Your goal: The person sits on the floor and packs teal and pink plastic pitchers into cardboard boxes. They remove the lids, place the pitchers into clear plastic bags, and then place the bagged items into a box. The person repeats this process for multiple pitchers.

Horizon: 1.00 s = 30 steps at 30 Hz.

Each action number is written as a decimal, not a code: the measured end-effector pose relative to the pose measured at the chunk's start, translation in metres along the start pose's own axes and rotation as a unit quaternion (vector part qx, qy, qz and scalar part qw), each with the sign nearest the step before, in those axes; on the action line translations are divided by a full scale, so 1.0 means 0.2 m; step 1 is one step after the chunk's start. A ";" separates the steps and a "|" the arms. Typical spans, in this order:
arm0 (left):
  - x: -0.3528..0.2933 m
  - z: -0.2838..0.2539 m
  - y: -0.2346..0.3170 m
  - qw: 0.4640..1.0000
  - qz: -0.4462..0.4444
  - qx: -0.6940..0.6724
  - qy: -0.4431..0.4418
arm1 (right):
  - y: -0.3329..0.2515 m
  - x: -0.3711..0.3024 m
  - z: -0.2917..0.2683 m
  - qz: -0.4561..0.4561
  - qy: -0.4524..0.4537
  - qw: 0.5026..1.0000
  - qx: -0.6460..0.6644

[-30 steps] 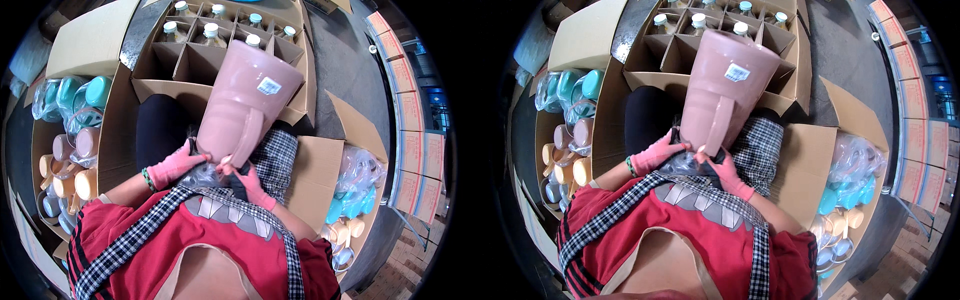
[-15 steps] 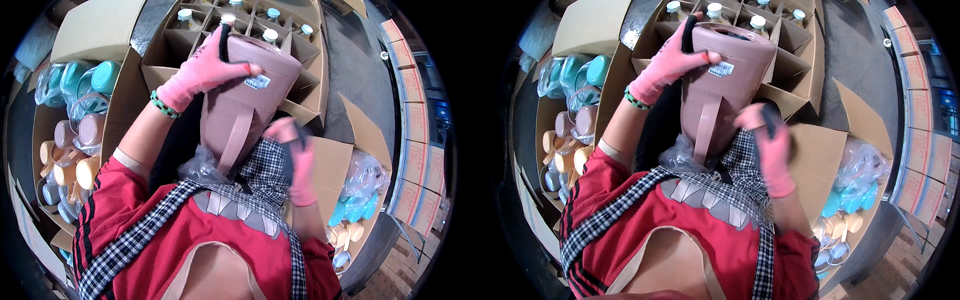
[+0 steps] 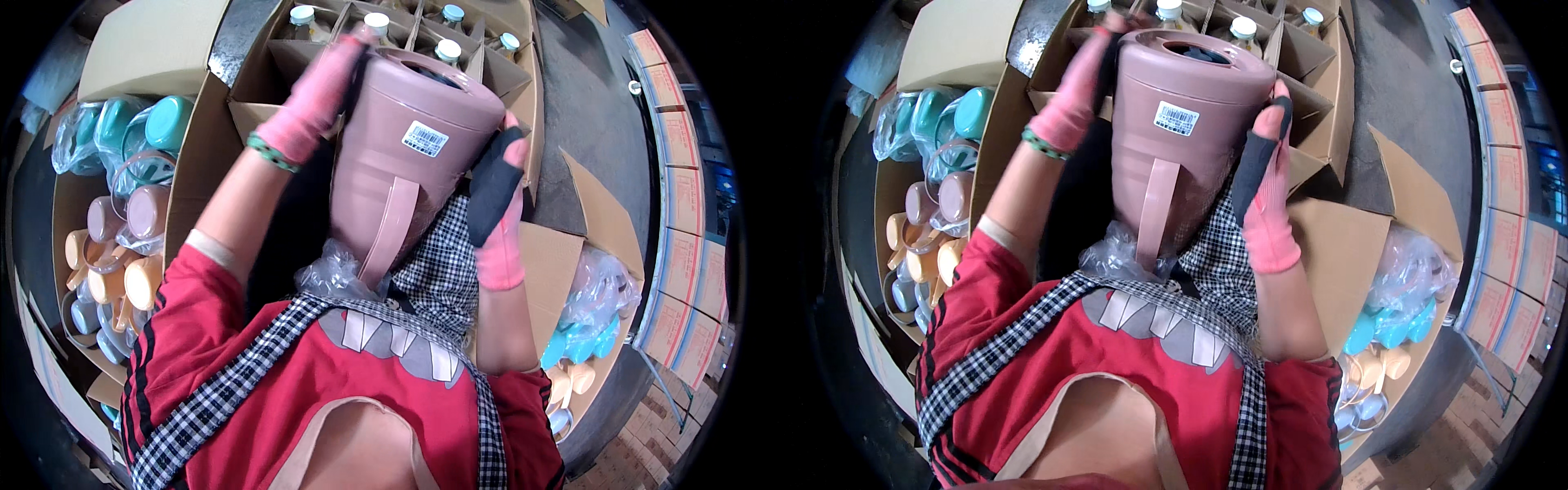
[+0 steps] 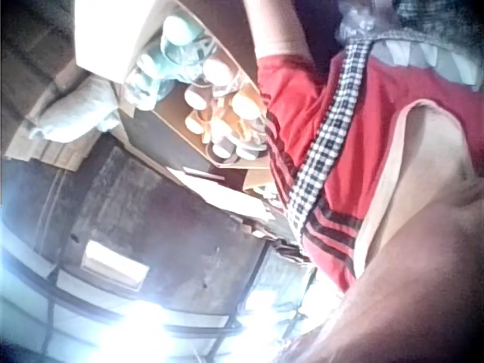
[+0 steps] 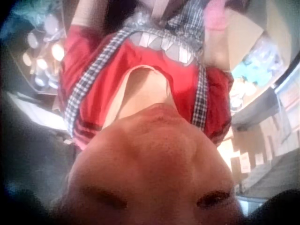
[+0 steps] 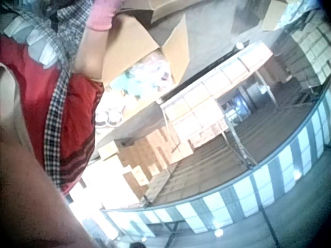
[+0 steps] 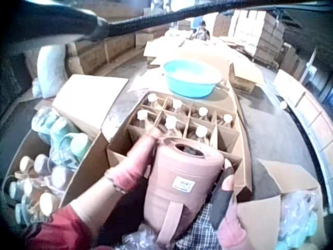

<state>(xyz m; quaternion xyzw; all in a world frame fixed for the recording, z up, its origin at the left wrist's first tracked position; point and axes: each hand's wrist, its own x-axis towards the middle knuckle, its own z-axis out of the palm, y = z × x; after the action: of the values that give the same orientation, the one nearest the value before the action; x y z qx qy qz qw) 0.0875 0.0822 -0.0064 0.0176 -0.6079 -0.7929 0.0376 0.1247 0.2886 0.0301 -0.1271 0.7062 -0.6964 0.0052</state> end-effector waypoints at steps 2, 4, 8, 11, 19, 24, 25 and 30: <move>-0.12 0.18 0.06 0.971 0.083 0.223 0.039 | -0.03 0.08 0.02 0.115 0.071 0.989 0.066; -0.28 0.27 0.08 0.911 0.212 0.354 0.022 | 0.31 0.30 -0.34 0.201 -0.023 0.949 0.241; -0.03 0.11 0.12 0.976 0.062 0.206 0.035 | 0.23 0.20 -0.19 0.081 0.153 0.984 0.041; -0.03 0.21 0.22 0.957 -0.227 -0.181 -0.022 | 0.14 0.04 -0.06 -0.060 0.109 0.988 -0.096; 0.00 0.19 0.13 0.861 0.303 0.347 0.216 | 0.10 0.10 -0.05 0.032 0.150 0.978 0.142; -0.26 0.38 0.34 0.807 0.299 0.504 -0.079 | 0.17 0.15 -0.33 0.251 -0.049 0.912 0.320; -0.27 0.38 0.36 0.807 0.367 0.459 -0.054 | 0.10 0.12 -0.33 0.264 -0.065 0.895 0.355; -0.10 0.49 0.19 0.924 0.277 0.118 0.237 | 0.05 0.18 -0.11 0.087 0.034 0.991 0.094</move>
<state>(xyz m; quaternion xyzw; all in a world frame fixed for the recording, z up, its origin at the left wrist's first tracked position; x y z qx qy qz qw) 0.1009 0.1688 0.0547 0.0404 -0.6509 -0.6460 0.3967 0.0850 0.3032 0.0272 -0.0405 0.6458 -0.7606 0.0533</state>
